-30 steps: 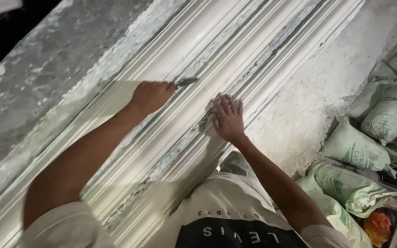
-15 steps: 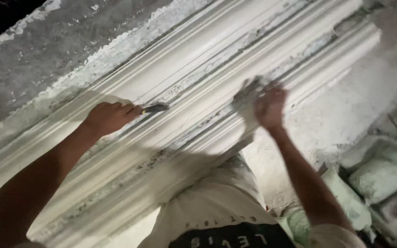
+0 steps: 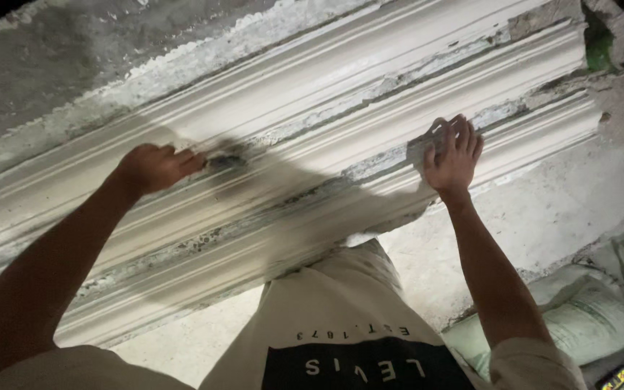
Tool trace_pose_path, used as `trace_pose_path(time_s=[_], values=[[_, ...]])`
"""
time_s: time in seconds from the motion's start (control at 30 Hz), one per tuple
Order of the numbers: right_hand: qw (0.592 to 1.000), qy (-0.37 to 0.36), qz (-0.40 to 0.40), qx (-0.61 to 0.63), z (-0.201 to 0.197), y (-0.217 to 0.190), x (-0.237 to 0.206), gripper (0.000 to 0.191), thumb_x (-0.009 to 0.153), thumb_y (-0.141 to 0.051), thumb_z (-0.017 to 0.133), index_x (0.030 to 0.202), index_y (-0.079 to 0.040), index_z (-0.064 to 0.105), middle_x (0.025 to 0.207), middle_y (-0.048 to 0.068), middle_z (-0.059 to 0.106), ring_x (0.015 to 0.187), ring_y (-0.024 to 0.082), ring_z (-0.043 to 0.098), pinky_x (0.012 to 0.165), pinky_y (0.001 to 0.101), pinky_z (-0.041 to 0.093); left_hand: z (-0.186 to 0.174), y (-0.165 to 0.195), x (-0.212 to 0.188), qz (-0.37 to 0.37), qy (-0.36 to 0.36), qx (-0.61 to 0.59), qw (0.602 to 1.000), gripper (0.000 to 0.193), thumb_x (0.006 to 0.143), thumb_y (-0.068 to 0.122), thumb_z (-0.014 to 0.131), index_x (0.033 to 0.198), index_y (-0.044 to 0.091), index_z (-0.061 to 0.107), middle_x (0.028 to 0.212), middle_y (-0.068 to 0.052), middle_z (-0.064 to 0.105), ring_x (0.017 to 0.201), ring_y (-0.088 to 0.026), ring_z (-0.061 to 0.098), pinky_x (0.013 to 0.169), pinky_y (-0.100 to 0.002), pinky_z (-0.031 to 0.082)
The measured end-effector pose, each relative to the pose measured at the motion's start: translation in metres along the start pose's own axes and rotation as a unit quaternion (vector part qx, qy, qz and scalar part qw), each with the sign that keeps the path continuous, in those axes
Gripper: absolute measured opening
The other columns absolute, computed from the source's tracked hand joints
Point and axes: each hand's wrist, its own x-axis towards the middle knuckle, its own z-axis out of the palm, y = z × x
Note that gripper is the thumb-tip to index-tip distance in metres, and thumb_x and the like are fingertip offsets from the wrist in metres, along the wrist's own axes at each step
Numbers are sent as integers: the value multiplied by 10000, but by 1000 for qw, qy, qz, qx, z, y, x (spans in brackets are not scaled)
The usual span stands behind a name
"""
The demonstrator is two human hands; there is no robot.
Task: The person wipes dust off a long fluted plaster molding with a cloth, then walks to a water tap and washes and wrings out the cloth under running water. They return to the workbench, wring the cloth again, and use a small scraping tool to clean residue from the edges and grooves of the plaster mold pieces.
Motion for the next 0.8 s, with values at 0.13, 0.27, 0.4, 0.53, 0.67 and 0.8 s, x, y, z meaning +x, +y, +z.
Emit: trace_pose_path(time_s=[0.13, 0.27, 0.4, 0.53, 0.67, 0.8], values=[[1000, -18, 13, -4, -1, -1, 5, 609, 1035, -403, 528, 1567, -116, 454, 1611, 280, 362, 1512, 475, 299, 1215, 706, 170, 17, 11, 72, -4, 103, 5, 995, 417, 920, 294, 570, 1327, 223, 631, 1197, -21, 724, 842, -247, 725, 635, -396, 588], [999, -21, 8, -32, -5, -12, 5, 662, 987, -362, 511, 1595, -112, 434, 1643, 273, 331, 1519, 497, 258, 1195, 724, 146, 12, 26, 139, -39, 114, -46, 992, 273, 1010, 280, 562, 1249, 180, 649, 1134, -32, 729, 860, -265, 725, 633, -441, 574], [999, -16, -10, -35, -2, -37, -22, 636, 980, -315, 518, 1580, -107, 478, 1617, 282, 382, 1495, 526, 291, 1198, 697, 180, 6, 25, 91, -19, 125, -59, 990, 317, 939, 260, 555, 1229, 194, 665, 1111, -56, 737, 817, -264, 732, 569, -446, 566], [999, 37, -26, 4, -2, -46, -13, 550, 1015, -318, 547, 1513, -83, 536, 1563, 256, 468, 1458, 503, 378, 1225, 642, 255, -12, 16, 67, -14, 87, -54, 995, 317, 1002, 317, 544, 1243, 159, 676, 1131, -90, 734, 715, -262, 727, 492, -413, 560], [998, 37, -39, 24, -7, -42, -15, 558, 965, -325, 569, 1468, -83, 562, 1530, 253, 488, 1439, 474, 404, 1195, 640, 268, -16, 49, 192, -53, 155, -166, 972, 260, 1000, 326, 541, 1079, 157, 721, 896, -72, 749, 760, -295, 727, 618, -487, 554], [999, 24, -20, 20, -11, -50, -14, 585, 952, -277, 546, 1515, -117, 554, 1528, 240, 496, 1458, 435, 407, 1206, 630, 270, -56, 67, 299, -10, 200, -133, 971, 235, 1028, 218, 530, 975, 90, 720, 909, -96, 748, 785, -306, 724, 638, -482, 568]])
